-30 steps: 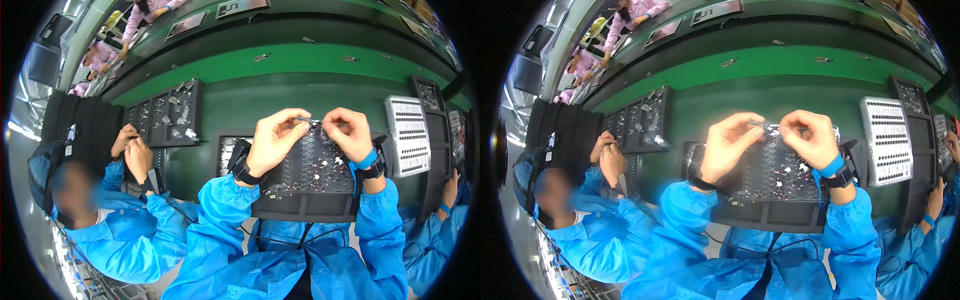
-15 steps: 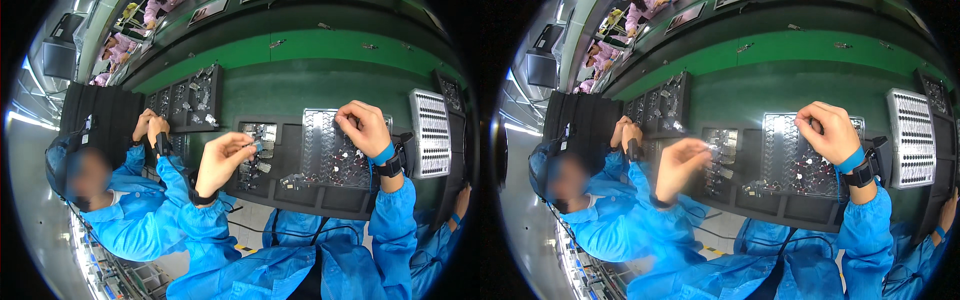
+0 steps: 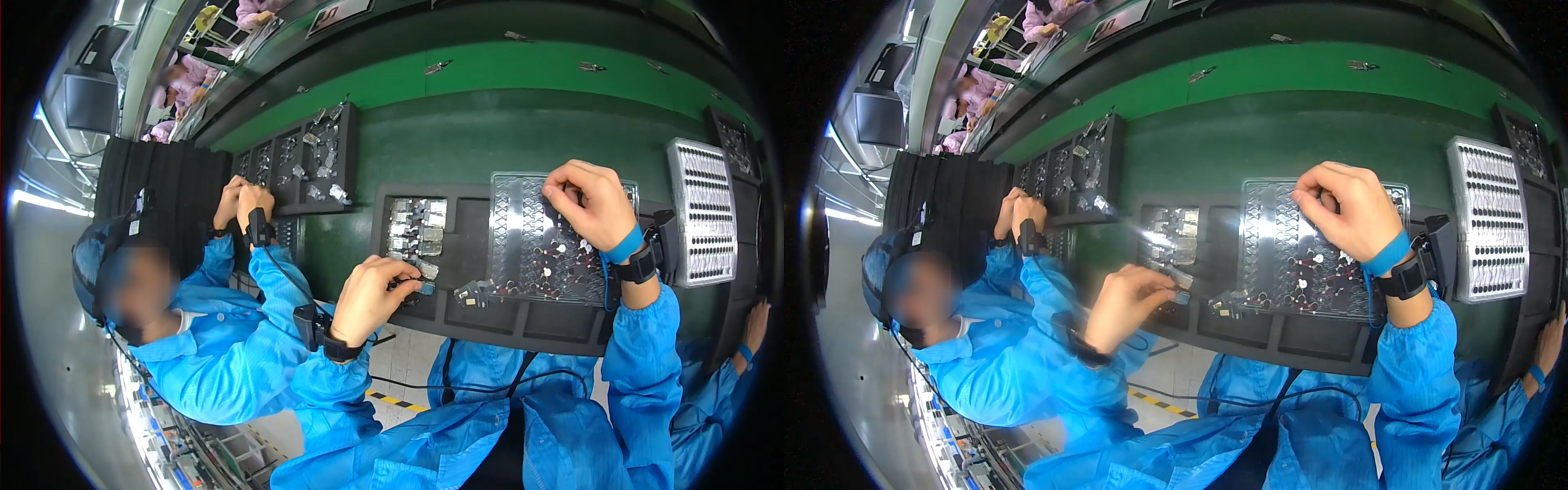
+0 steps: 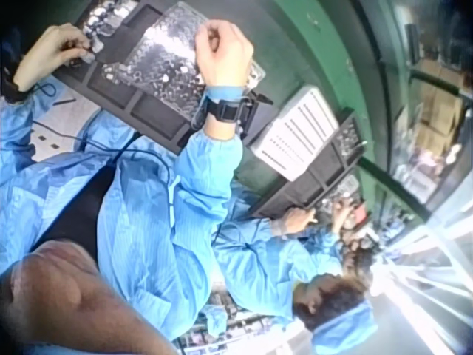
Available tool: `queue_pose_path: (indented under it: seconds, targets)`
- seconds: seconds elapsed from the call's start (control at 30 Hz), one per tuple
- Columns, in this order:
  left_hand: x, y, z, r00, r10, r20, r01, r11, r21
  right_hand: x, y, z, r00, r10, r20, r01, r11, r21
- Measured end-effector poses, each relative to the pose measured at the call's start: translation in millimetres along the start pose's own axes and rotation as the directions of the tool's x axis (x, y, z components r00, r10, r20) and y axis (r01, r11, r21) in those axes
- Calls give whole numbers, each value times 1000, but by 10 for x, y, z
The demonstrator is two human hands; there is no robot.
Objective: Manually assembling small electronic components into trays on a production line.
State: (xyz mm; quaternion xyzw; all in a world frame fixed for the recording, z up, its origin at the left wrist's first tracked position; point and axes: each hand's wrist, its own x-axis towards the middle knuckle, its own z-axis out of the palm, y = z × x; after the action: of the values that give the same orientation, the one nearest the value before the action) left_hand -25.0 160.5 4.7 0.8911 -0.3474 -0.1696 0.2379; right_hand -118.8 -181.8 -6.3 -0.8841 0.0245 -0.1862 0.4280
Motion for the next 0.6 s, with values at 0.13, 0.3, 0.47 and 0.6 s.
queue_pose_path:
  seconds: [0.13, 0.3, 0.47, 0.6]
  targets:
    - [30, 89, -20, 992, 72, -103, -55, 986, 160, -31, -17, -23, 1000, 6, -9, -6, 1000, 1]
    - [572, 125, -331, 956, 100, -275, -93, 995, 39, -24, -48, -32, 1000, 16, 10, -16, 1000, 23]
    - [2231, 104, -272, 915, 95, -393, -139, 987, -86, -47, 14, -84, 1000, 23, -12, -23, 1000, 12]
    - [3119, -328, -141, 786, 364, -501, -183, 909, 373, 13, -16, -175, 998, 54, 23, -56, 996, 74]
